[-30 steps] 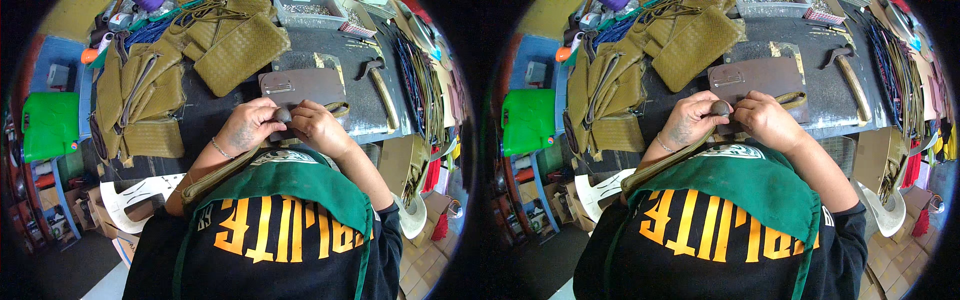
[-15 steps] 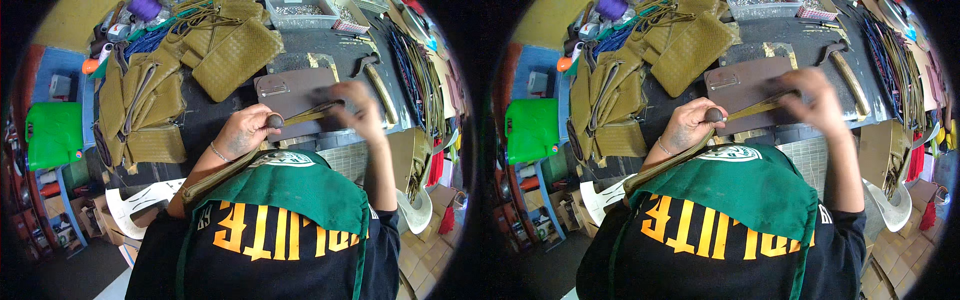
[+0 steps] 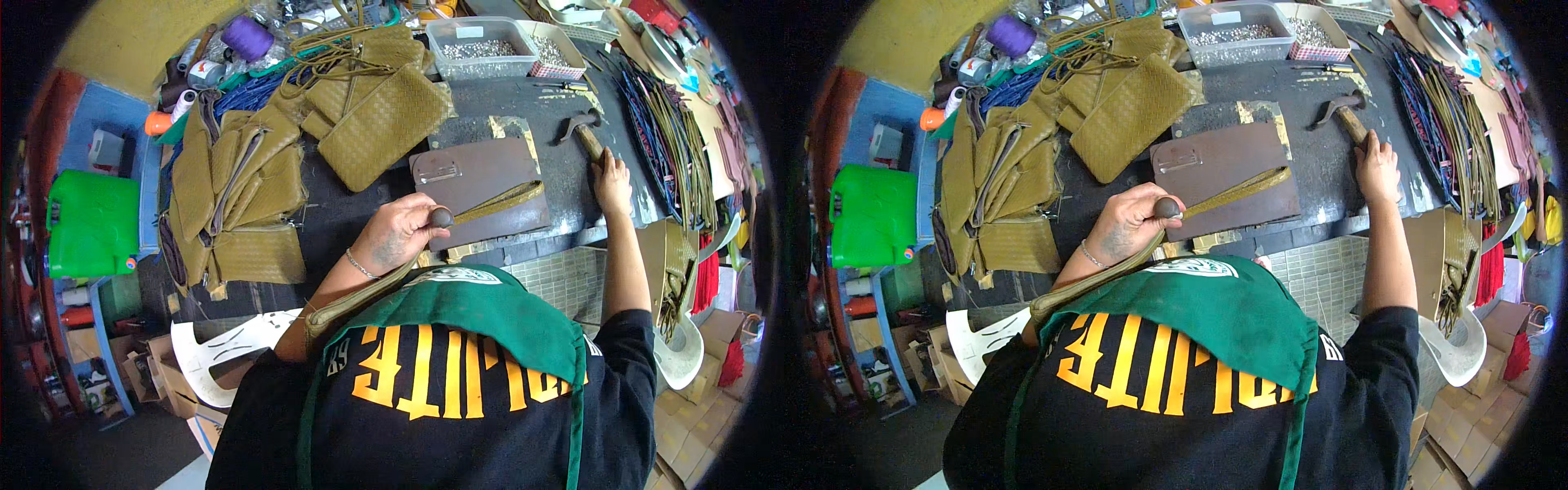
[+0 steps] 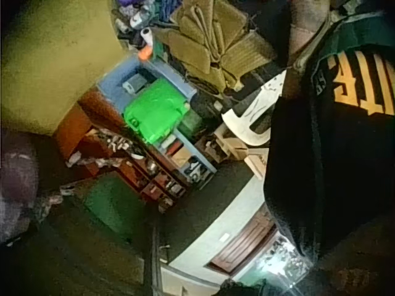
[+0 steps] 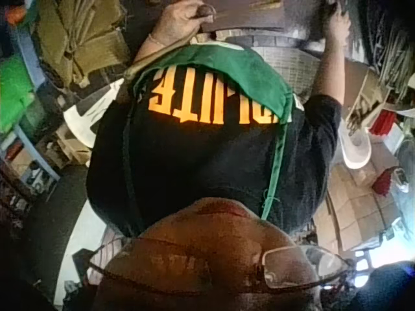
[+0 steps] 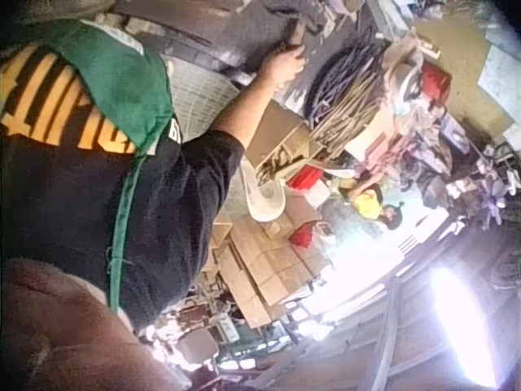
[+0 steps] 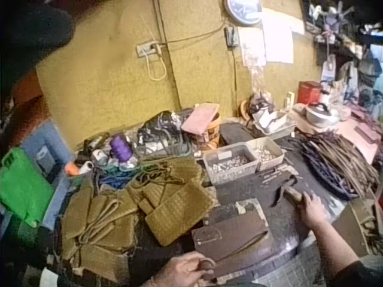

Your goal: The person attaches leather straps to leather bags using a hammer and a punch tool on a metal plate. They position a strap on each bag, punch a hole, and hammer a fastener, repeating this process for multiple bags taken from a pile on the workbench.

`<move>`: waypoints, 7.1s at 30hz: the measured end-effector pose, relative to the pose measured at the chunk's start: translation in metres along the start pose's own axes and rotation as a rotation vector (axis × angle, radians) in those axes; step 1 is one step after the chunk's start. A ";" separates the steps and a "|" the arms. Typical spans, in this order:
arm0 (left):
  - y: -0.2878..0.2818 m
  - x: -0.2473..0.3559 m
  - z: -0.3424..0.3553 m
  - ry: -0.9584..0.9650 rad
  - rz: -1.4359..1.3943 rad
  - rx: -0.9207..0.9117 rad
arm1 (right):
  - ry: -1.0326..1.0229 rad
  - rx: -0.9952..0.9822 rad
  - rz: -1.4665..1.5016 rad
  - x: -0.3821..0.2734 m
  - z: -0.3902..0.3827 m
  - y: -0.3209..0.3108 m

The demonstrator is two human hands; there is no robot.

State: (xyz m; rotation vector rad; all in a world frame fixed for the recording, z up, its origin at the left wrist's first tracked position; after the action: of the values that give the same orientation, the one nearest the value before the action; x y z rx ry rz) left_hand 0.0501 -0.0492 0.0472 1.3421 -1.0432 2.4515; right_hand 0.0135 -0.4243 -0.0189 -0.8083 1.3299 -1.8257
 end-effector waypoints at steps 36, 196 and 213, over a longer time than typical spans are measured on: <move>0.003 -0.001 -0.001 -0.094 0.090 -0.069 | -0.781 -0.047 0.737 -0.166 -0.100 -0.229; 0.176 0.069 0.030 -0.473 -0.765 0.340 | -0.690 -0.313 1.893 -0.042 -0.130 -0.109; -0.015 -0.015 0.057 -0.343 -0.403 0.850 | 0.723 0.644 1.065 0.333 -0.174 -0.078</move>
State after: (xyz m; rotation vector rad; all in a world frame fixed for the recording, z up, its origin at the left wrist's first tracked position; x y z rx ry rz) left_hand 0.1038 -0.0720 0.0632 1.9883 0.3220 2.4436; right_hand -0.3239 -0.5998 0.0329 0.8500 1.0759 -1.4566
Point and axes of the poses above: each hand's wrist, its own z-axis towards the middle knuckle, its own y-axis out of the palm, x = y × z, the point moved 8 cm from there along z, towards the middle knuckle, and after that the axes turned 5 degrees about x, right-handed, at the moved point
